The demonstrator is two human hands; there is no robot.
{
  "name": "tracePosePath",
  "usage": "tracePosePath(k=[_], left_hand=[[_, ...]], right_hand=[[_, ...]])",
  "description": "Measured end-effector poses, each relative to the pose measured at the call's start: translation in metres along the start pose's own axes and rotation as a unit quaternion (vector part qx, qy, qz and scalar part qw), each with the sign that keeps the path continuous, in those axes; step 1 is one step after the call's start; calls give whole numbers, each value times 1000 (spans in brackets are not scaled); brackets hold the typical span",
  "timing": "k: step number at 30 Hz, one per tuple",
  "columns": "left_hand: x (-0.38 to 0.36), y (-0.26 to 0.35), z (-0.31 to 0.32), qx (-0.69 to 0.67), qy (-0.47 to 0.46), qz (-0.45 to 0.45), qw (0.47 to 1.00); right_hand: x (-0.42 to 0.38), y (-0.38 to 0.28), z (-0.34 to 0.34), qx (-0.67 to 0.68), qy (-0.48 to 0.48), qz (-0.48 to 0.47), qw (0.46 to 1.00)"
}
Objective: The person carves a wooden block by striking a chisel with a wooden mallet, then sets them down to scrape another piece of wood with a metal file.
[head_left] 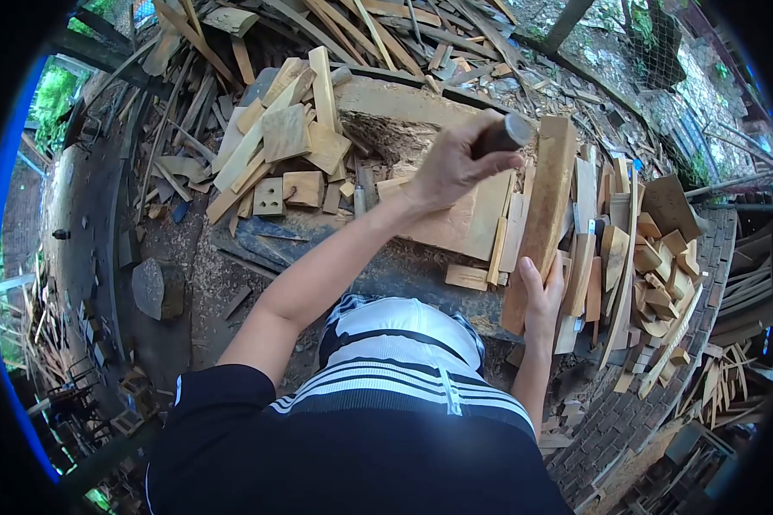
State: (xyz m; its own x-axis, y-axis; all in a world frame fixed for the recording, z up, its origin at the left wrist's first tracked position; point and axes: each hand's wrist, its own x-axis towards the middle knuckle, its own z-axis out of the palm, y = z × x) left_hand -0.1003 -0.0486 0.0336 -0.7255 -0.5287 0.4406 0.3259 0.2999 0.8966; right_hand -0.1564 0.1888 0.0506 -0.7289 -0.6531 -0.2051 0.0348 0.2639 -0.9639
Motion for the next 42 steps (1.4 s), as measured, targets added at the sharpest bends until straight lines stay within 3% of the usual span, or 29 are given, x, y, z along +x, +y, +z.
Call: tracePosePath(k=[2,4,7,14,21,25,28,30,32,33,34,36,37,38,40,42], left_hand=[[-10,9,18,-25,61,14,998],[-25,11,29,64,104,52,991],[-40,12,38,117,94,135,979],[-66,5,54,115,54,114,985],[-67,-1,46,115,135,102,979],[-62,2,37,105,182,102,972],[-61,0,36,105,191,87,972],[-60,-5,41,109,196,81,971],[-62,-8,46,103,184,72,975],[-63,-9,49,105,186,72,974],[-64,-7,50,108,179,71,975],[-65,-7,50,110,173,72,976],[-66,-6,49,117,162,70,977],[-67,-5,49,122,149,69,979],[-67,-8,52,125,154,76,977],[-74,-8,56,125,150,72,978]], right_hand=[[-2,3,-2,-1,15,7,1000],[-4,3,-1,5,12,20,1000],[-5,6,-5,21,26,56,998],[-8,29,-11,6,15,75,997],[-7,35,-8,-23,12,50,998],[-11,2,-1,-34,10,82,996],[-10,-14,-4,-35,51,11,998],[-16,-50,1,34,41,-34,998],[-12,-63,3,94,23,-178,979],[-22,-71,9,119,52,-194,972],[-25,-70,11,120,49,-195,972],[-32,-63,9,-130,-4,-133,983],[-37,-57,7,-254,-28,-97,962],[-40,-48,7,-269,-22,-181,946],[-48,-59,8,-202,7,-100,974],[-47,-34,-13,-72,43,-135,987]])
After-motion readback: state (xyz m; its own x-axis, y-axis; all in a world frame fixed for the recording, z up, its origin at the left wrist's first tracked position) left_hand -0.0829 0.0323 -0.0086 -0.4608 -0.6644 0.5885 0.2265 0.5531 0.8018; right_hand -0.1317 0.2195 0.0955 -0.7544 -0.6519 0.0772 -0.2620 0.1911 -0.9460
